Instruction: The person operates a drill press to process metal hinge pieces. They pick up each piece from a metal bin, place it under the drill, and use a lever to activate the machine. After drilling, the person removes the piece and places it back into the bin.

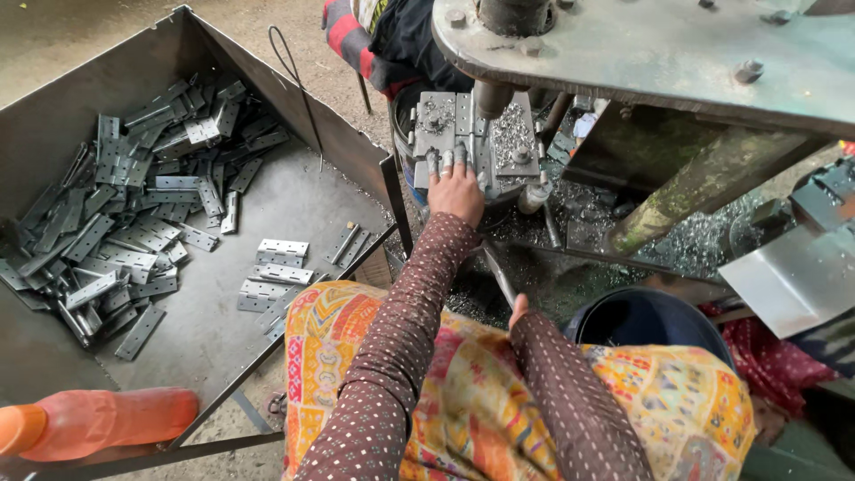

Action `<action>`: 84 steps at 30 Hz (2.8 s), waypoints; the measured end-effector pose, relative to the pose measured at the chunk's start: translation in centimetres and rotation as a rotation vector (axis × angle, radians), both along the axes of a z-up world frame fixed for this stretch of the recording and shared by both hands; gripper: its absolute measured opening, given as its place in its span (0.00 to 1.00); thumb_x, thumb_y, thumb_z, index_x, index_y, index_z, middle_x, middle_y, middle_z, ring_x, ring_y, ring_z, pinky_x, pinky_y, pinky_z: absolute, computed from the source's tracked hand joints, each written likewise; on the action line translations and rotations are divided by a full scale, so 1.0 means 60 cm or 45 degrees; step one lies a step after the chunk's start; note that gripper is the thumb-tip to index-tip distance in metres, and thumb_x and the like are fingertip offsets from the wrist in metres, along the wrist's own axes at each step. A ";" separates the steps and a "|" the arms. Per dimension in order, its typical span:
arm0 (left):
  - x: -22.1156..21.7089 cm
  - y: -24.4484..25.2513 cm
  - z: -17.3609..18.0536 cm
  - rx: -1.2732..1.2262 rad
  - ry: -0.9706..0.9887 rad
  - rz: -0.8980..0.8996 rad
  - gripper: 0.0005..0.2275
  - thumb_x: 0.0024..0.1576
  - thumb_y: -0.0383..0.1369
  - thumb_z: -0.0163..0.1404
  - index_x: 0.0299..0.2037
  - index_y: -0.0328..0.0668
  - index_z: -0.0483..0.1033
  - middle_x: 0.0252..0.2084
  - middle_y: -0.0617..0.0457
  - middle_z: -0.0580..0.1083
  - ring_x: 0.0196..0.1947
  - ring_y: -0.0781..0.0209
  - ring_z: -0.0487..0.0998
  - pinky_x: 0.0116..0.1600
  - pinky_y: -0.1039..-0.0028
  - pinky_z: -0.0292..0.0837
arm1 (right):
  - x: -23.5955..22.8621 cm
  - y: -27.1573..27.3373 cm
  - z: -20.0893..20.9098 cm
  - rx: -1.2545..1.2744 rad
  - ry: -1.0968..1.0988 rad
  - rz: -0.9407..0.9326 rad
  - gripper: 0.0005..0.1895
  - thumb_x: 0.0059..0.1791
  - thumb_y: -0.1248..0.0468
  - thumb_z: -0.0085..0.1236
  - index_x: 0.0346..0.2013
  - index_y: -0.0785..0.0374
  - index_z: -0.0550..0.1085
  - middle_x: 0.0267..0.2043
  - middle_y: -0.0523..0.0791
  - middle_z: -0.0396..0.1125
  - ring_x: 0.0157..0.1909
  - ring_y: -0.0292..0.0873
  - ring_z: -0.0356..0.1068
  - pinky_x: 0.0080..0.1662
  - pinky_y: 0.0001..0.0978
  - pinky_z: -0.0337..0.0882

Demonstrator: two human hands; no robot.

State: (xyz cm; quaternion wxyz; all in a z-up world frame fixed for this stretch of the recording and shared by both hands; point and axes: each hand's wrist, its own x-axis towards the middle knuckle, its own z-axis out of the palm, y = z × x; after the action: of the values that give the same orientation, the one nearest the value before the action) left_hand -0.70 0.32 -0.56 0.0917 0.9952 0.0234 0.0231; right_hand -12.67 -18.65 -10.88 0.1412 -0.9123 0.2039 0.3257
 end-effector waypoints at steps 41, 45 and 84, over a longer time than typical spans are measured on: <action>0.096 0.027 -0.005 -0.074 0.030 -0.040 0.12 0.62 0.32 0.42 0.47 0.43 0.80 0.69 0.50 0.66 0.68 0.56 0.65 0.74 0.51 0.47 | -0.007 -0.005 0.049 -0.079 -0.133 0.450 0.31 0.48 0.47 0.61 0.57 0.60 0.61 0.48 0.55 0.69 0.48 0.58 0.73 0.49 0.49 0.74; 0.135 0.034 0.017 0.045 -0.076 -0.073 0.12 0.61 0.32 0.41 0.43 0.44 0.81 0.71 0.51 0.60 0.68 0.54 0.61 0.73 0.50 0.40 | -0.004 0.009 0.010 -0.030 -0.006 0.354 0.29 0.48 0.47 0.60 0.55 0.59 0.62 0.45 0.55 0.70 0.45 0.58 0.73 0.47 0.49 0.74; -0.027 0.009 0.012 0.308 -0.095 -0.154 0.16 0.64 0.42 0.40 0.49 0.43 0.78 0.72 0.46 0.58 0.70 0.50 0.61 0.74 0.42 0.40 | -0.005 0.008 0.092 0.077 -0.977 0.405 0.22 0.48 0.47 0.59 0.48 0.57 0.70 0.34 0.52 0.73 0.37 0.58 0.75 0.40 0.51 0.75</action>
State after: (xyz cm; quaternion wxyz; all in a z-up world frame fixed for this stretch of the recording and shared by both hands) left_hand -2.32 0.88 0.17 -0.0267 0.9971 -0.0429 0.0572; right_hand -12.98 -18.19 -5.36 0.1816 -0.9831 -0.0166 -0.0145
